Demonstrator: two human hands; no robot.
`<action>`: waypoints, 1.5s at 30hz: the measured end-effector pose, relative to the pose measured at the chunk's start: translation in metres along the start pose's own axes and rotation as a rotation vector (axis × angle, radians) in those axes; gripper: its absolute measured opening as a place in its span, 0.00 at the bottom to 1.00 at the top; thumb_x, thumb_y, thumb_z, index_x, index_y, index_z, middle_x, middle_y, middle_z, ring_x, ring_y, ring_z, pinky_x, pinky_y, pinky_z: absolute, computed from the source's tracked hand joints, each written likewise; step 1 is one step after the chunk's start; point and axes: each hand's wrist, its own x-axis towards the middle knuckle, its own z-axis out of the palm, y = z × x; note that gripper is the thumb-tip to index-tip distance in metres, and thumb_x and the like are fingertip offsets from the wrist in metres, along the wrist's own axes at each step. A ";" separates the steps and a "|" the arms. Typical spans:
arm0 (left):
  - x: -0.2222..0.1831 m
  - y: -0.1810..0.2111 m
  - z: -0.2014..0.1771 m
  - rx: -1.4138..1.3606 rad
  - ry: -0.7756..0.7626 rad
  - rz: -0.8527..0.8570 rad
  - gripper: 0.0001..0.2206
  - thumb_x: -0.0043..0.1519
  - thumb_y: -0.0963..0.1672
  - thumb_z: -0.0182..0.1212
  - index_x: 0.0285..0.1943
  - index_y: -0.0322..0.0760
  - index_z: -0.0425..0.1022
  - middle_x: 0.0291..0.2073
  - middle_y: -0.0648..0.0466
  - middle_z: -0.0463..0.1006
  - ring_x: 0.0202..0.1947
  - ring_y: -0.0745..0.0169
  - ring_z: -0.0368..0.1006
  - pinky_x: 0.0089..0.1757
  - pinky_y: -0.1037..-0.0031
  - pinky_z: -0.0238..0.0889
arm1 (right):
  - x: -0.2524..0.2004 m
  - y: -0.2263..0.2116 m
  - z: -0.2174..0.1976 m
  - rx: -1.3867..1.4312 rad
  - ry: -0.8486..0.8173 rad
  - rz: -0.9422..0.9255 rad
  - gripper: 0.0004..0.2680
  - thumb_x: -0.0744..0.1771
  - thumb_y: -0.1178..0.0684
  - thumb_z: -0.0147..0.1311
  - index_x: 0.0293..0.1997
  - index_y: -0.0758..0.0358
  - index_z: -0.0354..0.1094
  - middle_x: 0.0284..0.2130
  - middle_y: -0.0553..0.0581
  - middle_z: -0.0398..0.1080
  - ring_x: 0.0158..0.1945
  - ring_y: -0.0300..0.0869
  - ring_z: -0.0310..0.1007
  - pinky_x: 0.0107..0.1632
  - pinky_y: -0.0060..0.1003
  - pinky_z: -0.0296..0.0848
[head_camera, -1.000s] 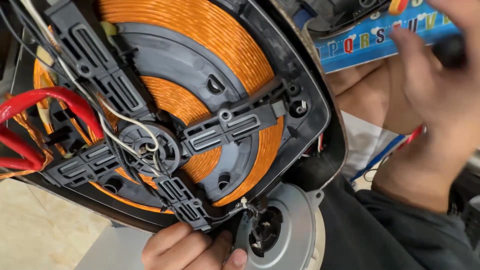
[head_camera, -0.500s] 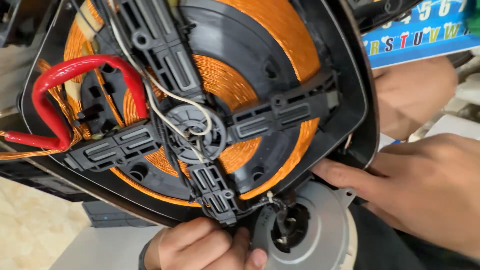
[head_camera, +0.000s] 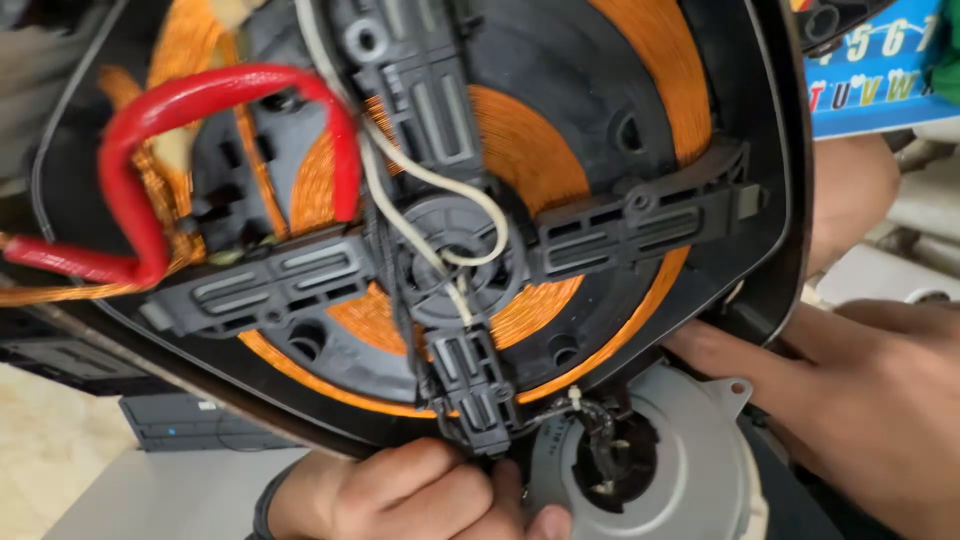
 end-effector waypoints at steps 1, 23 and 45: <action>0.000 0.001 0.001 0.063 0.057 -0.014 0.11 0.79 0.55 0.66 0.43 0.60 0.79 0.38 0.73 0.81 0.28 0.79 0.65 0.34 0.90 0.60 | -0.004 0.002 0.006 -0.034 -0.062 -0.011 0.45 0.54 0.47 0.63 0.83 0.08 0.53 0.42 0.37 0.79 0.23 0.42 0.90 0.44 0.41 0.92; -0.006 -0.008 0.002 -0.079 0.048 0.077 0.11 0.75 0.46 0.71 0.64 0.61 0.88 0.40 0.73 0.78 0.28 0.81 0.64 0.32 0.93 0.63 | 0.033 0.058 0.000 0.308 -0.108 -0.168 0.33 0.57 0.48 0.68 0.72 0.22 0.71 0.41 0.33 0.90 0.32 0.40 0.97 0.39 0.50 0.96; 0.008 0.014 -0.002 -0.198 -0.020 -0.364 0.10 0.65 0.53 0.75 0.32 0.59 0.83 0.25 0.71 0.73 0.26 0.71 0.75 0.36 0.73 0.74 | 0.026 0.042 0.004 0.078 -0.104 -0.351 0.32 0.62 0.43 0.59 0.76 0.09 0.63 0.28 0.39 0.86 0.11 0.41 0.91 0.15 0.46 0.84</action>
